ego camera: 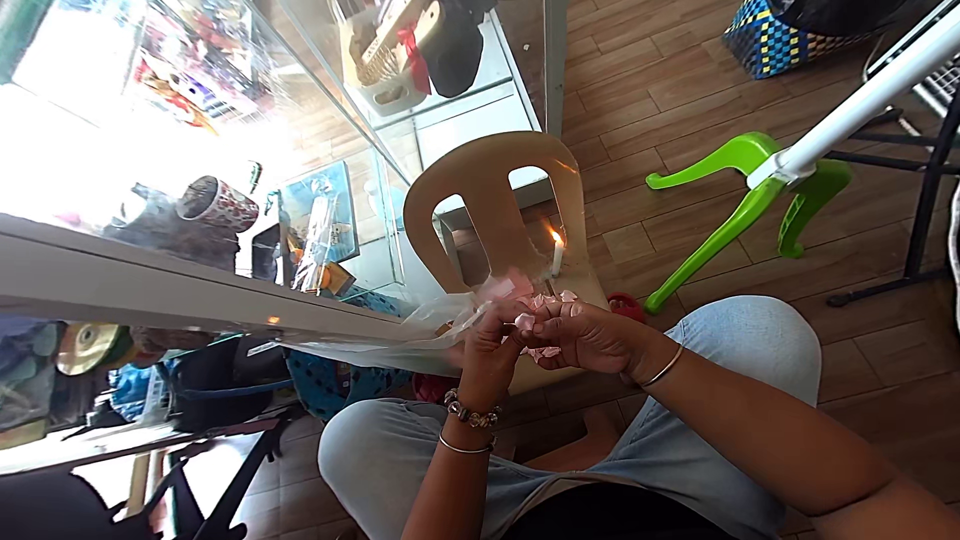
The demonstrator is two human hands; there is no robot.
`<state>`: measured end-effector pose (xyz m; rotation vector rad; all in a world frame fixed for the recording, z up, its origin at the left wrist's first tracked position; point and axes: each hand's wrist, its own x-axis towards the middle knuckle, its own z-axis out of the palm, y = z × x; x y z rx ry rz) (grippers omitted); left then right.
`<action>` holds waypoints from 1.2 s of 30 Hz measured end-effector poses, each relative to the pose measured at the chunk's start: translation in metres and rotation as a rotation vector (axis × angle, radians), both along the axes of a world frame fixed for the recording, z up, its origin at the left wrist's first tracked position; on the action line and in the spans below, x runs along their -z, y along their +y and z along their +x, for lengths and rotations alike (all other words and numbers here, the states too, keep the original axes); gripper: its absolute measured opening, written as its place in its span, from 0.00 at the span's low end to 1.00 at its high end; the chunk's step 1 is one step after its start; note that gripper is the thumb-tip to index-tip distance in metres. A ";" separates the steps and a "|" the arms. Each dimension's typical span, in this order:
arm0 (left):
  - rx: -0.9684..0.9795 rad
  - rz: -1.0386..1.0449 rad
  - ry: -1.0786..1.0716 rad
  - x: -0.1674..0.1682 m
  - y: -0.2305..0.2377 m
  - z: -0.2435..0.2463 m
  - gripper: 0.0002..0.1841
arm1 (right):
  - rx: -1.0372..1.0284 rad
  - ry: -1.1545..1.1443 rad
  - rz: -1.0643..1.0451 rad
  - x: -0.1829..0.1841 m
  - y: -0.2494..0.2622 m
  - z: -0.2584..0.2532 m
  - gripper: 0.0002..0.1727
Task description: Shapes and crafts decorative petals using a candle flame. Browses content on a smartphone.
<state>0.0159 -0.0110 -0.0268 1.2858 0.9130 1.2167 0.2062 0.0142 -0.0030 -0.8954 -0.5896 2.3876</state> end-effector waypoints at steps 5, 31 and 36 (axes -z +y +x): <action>0.103 -0.062 -0.054 -0.004 0.001 -0.006 0.05 | -0.032 0.008 -0.003 0.000 -0.001 0.000 0.03; -0.093 -0.026 0.219 -0.023 0.006 0.024 0.24 | 0.279 -0.804 1.283 -0.002 -0.005 0.011 0.10; -0.060 0.163 0.517 -0.033 0.011 0.034 0.09 | 0.277 -0.848 1.352 0.000 -0.007 0.025 0.09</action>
